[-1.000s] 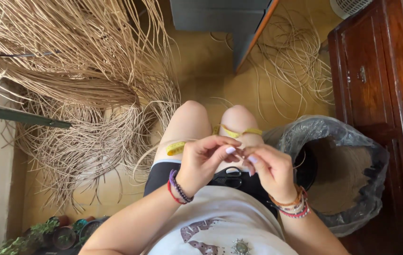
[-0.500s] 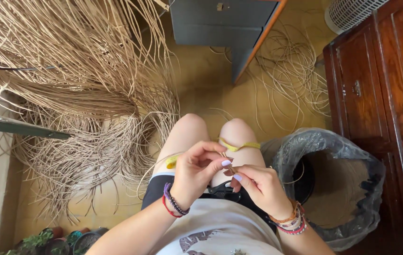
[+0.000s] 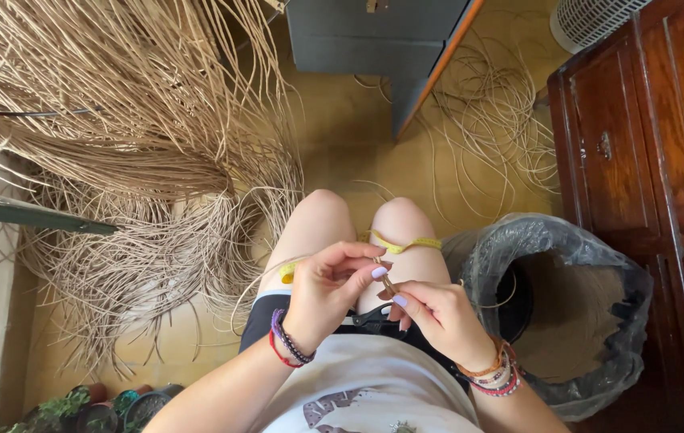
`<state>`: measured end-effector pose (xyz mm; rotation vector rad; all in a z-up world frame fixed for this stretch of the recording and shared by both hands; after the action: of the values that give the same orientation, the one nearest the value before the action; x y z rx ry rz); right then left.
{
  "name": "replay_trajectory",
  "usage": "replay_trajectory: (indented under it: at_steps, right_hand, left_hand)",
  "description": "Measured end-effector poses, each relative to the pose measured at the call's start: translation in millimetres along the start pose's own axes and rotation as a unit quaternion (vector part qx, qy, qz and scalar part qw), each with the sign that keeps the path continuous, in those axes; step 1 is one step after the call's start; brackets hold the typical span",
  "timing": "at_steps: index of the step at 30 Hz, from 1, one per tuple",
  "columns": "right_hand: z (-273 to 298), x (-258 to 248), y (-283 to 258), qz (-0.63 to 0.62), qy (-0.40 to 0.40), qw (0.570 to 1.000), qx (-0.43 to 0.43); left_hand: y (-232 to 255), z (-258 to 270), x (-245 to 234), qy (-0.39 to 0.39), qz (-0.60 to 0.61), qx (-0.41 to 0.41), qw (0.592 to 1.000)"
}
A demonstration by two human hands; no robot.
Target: Measure and cut natural fibers using a measuring tape and scissors.
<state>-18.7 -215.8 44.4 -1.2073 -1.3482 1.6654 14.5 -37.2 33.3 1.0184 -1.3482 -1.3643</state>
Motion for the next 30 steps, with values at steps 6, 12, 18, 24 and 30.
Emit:
replay_trajectory:
  at_steps: [6, 12, 18, 24, 30]
  right_hand:
    - [0, 0, 3, 0.002, -0.01, 1.0, -0.001]
    - [-1, -2, 2, 0.01, -0.011, 1.0, 0.003]
    - [-3, -4, -2, 0.03, -0.031, 0.998, -0.049]
    - [-6, -6, -3, 0.068, -0.065, 0.991, -0.091]
    - [-18, -8, -11, 0.068, -0.071, 0.992, -0.073]
  left_hand:
    - [-9, 0, -2, 0.016, -0.019, -0.002, 1.0]
    - [-8, -1, -3, 0.028, -0.036, -0.005, 0.999]
    - [5, -4, -4, -0.003, -0.054, -0.027, 0.998]
    - [-1, -6, -11, -0.082, -0.014, -0.104, 0.991]
    - [17, -15, -22, -0.059, -0.124, -0.045, 0.99]
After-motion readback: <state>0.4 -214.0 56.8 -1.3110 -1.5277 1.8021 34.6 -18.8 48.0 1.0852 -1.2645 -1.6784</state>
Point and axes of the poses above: each hand's wrist, its own z-axis away from the middle knuckle, its own x-axis out of the palm, y = z × x, the point moved 4 cm from there along -z, towards the middle knuckle, and after that the axes turned 15 degrees about -z, right-handed, at the moved point
